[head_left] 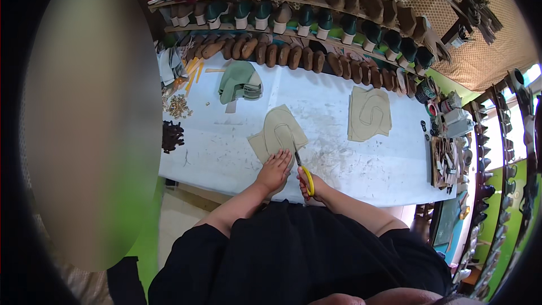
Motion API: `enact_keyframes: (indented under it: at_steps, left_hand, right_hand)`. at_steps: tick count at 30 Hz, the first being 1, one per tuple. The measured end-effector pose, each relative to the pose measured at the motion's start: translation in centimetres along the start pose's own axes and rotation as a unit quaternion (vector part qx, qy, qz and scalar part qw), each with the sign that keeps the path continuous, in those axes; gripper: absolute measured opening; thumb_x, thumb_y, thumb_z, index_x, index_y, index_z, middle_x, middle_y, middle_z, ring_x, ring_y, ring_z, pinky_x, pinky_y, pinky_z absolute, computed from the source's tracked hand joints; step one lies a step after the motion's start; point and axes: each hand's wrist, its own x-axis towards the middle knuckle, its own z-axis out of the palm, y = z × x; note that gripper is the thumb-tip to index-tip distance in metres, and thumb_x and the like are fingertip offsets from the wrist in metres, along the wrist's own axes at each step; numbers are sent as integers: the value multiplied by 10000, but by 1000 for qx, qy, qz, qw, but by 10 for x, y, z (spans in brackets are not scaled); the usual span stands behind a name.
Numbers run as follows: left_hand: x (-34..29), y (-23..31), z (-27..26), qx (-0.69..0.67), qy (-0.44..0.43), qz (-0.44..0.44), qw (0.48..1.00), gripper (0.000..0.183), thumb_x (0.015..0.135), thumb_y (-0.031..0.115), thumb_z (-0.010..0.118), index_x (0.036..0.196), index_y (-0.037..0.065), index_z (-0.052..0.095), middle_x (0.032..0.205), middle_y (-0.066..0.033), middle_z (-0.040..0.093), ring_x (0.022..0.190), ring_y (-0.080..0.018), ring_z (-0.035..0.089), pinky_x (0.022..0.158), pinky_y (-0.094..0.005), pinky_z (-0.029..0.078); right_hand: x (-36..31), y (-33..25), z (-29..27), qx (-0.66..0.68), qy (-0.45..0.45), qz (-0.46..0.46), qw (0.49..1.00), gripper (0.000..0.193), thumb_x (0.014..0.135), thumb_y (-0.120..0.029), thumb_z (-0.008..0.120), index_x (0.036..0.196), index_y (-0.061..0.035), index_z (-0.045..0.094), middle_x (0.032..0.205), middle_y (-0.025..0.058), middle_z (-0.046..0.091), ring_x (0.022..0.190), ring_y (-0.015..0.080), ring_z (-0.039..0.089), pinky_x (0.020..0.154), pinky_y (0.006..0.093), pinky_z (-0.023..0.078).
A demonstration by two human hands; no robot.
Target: Cut shoe pattern pieces from a sheet of material using scissors while following a marked template.
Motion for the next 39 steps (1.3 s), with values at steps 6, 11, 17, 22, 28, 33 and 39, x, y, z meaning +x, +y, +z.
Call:
enact_keyframes:
  at_steps: [6, 11, 17, 22, 28, 33, 39]
  left_hand:
    - [1, -1, 0, -4, -12, -1, 1000, 561, 969, 263, 511, 1474, 48, 395, 1536, -144, 395, 1426, -312, 368, 1162, -467, 293]
    - [2, 0, 1, -3, -20, 0, 1000, 557, 972, 267, 509, 1471, 46, 399, 1536, -151, 394, 1428, -311, 365, 1164, -460, 293]
    - [0, -2, 3, -14, -16, -3, 1000, 568, 971, 276, 511, 1478, 51, 390, 1542, -144, 387, 1434, -308, 356, 1165, -456, 292]
    - [1, -3, 4, -35, -19, -7, 999, 572, 971, 278, 509, 1483, 55, 382, 1547, -135, 382, 1434, -308, 354, 1163, -458, 293]
    - [-1, -5, 6, -11, -12, 4, 1000, 565, 967, 268, 511, 1481, 65, 391, 1548, -131, 380, 1430, -316, 358, 1158, -464, 298]
    - [1, -5, 6, -21, -14, 6, 1000, 569, 960, 263, 516, 1481, 68, 393, 1554, -132, 370, 1434, -317, 350, 1158, -469, 298]
    - [0, -3, 1, -35, -24, -1, 999, 562, 962, 254, 502, 1482, 71, 391, 1557, -124, 366, 1436, -309, 347, 1159, -469, 294]
  right_hand:
    - [1, 1, 6, 18, 4, -7, 1000, 577, 900, -693, 532, 976, -129, 436, 632, -5, 411, 441, 117, 388, 376, 289, 337]
    - [3, 4, 13, 31, 24, -10, 999, 577, 908, -687, 524, 984, -118, 460, 623, -4, 411, 432, 119, 382, 387, 284, 339]
    - [-3, 1, 26, 30, 39, -14, 999, 584, 912, -692, 506, 981, -115, 456, 615, 0, 415, 418, 126, 382, 384, 291, 344]
    - [1, 5, 25, 35, 46, -19, 998, 590, 911, -699, 497, 984, -116, 454, 603, 0, 421, 409, 128, 388, 379, 291, 339]
    - [-3, 2, 22, 25, 36, -9, 999, 568, 911, -678, 527, 988, -118, 464, 643, 6, 431, 463, 119, 408, 421, 276, 372]
    - [3, 7, 18, 3, 50, -16, 999, 569, 916, -678, 516, 969, -113, 469, 611, 4, 431, 433, 124, 405, 402, 281, 372]
    - [1, 0, 11, -30, 48, 1, 998, 591, 919, -696, 482, 987, -110, 457, 576, 4, 416, 389, 137, 390, 370, 288, 355]
